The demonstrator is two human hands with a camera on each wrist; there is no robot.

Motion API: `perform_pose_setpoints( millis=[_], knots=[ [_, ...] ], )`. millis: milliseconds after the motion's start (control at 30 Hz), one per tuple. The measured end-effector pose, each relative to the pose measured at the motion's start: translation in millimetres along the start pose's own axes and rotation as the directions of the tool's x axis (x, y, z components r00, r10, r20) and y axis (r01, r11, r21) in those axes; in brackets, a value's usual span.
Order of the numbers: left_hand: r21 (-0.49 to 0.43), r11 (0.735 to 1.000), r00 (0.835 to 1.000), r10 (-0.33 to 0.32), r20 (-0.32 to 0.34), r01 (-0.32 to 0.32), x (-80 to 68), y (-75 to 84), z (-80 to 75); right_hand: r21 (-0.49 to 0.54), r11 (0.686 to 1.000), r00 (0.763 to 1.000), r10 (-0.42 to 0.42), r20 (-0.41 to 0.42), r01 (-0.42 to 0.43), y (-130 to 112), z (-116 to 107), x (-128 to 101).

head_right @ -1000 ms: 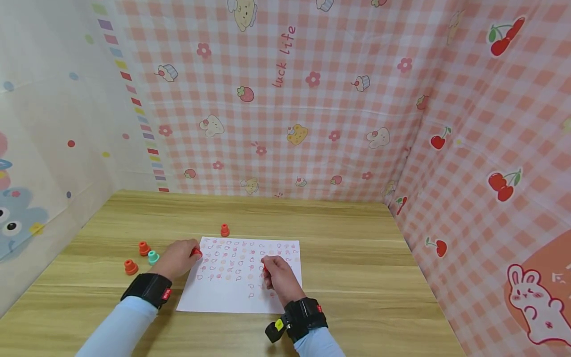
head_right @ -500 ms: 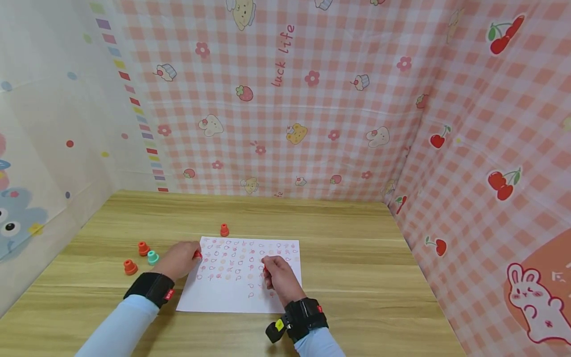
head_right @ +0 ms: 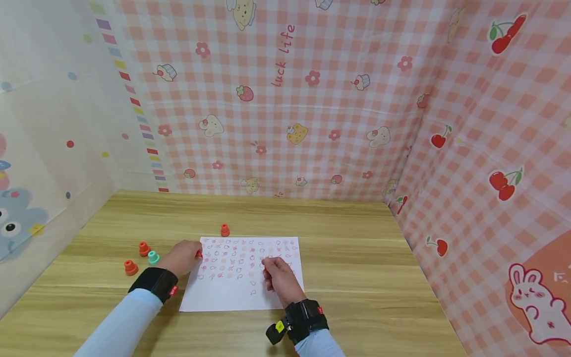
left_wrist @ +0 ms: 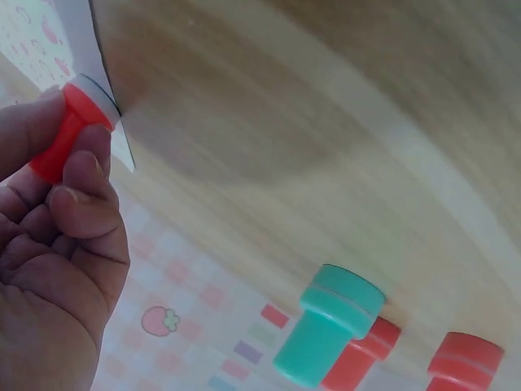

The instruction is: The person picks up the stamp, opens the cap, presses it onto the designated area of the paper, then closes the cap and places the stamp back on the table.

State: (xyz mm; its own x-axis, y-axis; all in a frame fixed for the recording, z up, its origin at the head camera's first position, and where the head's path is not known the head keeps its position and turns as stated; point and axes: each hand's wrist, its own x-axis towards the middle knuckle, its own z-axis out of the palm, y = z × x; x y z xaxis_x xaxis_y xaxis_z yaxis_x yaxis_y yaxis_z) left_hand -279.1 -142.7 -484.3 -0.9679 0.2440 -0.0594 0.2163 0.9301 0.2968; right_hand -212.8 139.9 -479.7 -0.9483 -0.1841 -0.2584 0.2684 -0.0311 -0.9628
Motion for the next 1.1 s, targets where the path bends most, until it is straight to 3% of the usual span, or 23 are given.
perform_pose_setpoints(
  millis=[267,500,1100],
  knots=[
    [0.020,1.000,0.999,-0.004,0.049,0.003,4.5,4.0,-6.1,-0.012,1.000,1.000,-0.002,0.002,0.002,1,0,1],
    [0.025,0.999,0.995,-0.039,0.093,0.037,9.9,2.7,-2.7,-0.016,1.000,1.000,-0.002,0.003,0.002,2,1,4],
    [0.026,1.000,0.998,-0.015,0.065,0.014,6.7,4.5,-3.5,-0.029,1.000,1.000,0.009,0.004,-0.009,-1,2,4]
  ],
)
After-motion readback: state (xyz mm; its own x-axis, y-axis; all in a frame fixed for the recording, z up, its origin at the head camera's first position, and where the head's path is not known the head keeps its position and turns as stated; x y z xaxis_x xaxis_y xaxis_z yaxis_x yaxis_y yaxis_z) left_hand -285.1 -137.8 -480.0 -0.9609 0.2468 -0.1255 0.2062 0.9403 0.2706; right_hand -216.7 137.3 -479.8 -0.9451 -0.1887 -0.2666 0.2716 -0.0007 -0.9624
